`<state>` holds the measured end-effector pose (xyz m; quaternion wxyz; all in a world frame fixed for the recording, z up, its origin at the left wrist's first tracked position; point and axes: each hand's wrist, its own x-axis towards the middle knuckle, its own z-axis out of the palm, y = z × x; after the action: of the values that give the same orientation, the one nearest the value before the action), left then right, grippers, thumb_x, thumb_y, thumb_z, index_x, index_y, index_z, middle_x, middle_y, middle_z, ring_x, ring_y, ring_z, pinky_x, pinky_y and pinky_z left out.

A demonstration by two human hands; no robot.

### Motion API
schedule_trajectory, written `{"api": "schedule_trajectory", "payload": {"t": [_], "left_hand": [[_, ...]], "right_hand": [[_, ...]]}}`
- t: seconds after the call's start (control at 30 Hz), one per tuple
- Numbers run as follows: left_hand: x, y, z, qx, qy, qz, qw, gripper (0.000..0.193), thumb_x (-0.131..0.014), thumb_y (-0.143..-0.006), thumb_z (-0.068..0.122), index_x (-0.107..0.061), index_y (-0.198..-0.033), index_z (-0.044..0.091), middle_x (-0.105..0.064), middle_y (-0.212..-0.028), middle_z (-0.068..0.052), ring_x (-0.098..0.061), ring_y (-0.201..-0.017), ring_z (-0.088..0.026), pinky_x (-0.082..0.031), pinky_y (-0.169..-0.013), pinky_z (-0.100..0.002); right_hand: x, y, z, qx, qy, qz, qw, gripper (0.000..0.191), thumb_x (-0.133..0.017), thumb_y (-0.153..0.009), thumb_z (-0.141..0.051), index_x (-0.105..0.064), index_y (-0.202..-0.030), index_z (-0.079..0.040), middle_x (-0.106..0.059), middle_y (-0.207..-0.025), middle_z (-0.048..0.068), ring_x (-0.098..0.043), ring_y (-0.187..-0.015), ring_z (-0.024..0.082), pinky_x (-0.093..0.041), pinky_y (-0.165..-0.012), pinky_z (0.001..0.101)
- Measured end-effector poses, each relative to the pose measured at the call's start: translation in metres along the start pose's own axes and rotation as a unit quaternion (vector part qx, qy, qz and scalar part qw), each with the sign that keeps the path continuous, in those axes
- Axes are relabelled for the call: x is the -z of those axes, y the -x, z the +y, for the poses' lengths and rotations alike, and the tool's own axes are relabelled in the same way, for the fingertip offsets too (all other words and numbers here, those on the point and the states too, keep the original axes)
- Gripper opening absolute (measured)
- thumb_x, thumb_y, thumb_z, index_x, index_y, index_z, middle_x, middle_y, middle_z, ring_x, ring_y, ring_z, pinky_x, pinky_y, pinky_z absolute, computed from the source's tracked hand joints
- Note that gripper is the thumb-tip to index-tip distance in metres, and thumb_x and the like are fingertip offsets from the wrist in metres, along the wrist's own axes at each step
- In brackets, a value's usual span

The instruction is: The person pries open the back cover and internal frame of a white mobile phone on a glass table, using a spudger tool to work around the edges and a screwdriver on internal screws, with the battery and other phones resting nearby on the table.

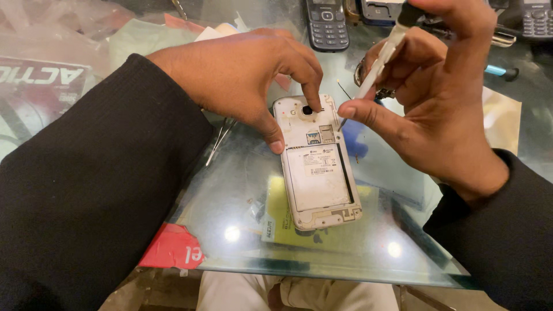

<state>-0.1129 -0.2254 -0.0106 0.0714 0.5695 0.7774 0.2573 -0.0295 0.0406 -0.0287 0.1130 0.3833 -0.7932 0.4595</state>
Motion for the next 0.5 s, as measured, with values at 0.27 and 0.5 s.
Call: {"api": "schedule_trajectory", "payload": {"t": [0.27, 0.5], "left_hand": [[0.002, 0.003, 0.0, -0.006, 0.0, 0.002, 1.0, 0.059, -0.098, -0.053, 0.024, -0.078, -0.107, 0.01, -0.07, -0.124, -0.006, -0.062, -0.121, -0.028, -0.053, -0.096, -0.041], [0.006, 0.008, 0.001, -0.008, 0.001, 0.0, 1.0, 0.059, -0.097, -0.054, 0.024, -0.078, -0.108, 0.011, -0.069, -0.126, -0.006, -0.06, -0.122, -0.028, -0.053, -0.098, -0.041]], "right_hand": [[0.002, 0.007, 0.004, 0.012, -0.028, -0.02, 0.999, 0.084, -0.071, -0.108, 0.018, -0.014, -0.154, -0.024, -0.058, -0.118, 0.016, -0.067, -0.108, 0.023, -0.061, -0.098, 0.0335], [0.0, -0.003, -0.011, -0.018, -0.055, -0.027, 0.998, 0.081, -0.067, -0.102, 0.019, -0.016, -0.15, -0.021, -0.06, -0.12, 0.019, -0.07, -0.11, 0.026, -0.061, -0.095, 0.036]]}}
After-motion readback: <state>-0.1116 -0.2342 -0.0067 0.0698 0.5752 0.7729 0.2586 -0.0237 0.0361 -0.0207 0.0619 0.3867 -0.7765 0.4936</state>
